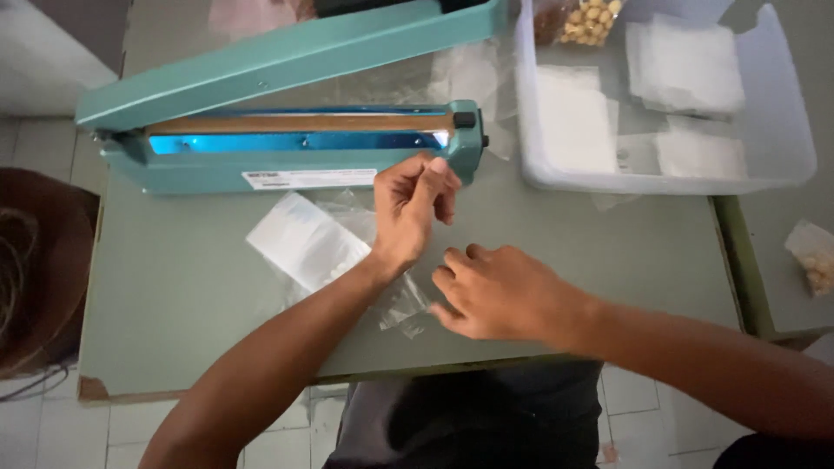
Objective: Trimming the tops of small plastic bags using scissors at a packaging workstation.
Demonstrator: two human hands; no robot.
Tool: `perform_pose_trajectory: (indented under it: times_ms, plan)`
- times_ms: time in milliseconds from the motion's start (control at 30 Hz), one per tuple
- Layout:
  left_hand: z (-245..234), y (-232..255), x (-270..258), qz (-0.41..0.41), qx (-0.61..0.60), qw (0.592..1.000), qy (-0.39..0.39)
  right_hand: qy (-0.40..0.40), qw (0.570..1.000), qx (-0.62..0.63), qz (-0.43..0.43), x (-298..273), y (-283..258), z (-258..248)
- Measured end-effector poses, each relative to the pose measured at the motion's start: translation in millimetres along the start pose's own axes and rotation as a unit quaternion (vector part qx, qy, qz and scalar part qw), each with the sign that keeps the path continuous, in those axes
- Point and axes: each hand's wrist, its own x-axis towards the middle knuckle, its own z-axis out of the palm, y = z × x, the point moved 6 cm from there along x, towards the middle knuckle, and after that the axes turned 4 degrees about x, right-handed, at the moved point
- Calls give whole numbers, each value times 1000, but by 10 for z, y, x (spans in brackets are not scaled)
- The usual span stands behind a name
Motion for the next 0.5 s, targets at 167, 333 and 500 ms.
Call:
perform_pose_trajectory:
  times_ms: [167,333,500]
  plan:
    - [1,-6,11,12,-5,1000,-5,-20,1000,8,3,126,-44,259]
    - [11,-22,26,-34,-43,998,-34,-14,994,88,63,-102,378,-137]
    - [268,-97,-93,-119,-97,961,-230,6,914,321,248,-481,1046,-845]
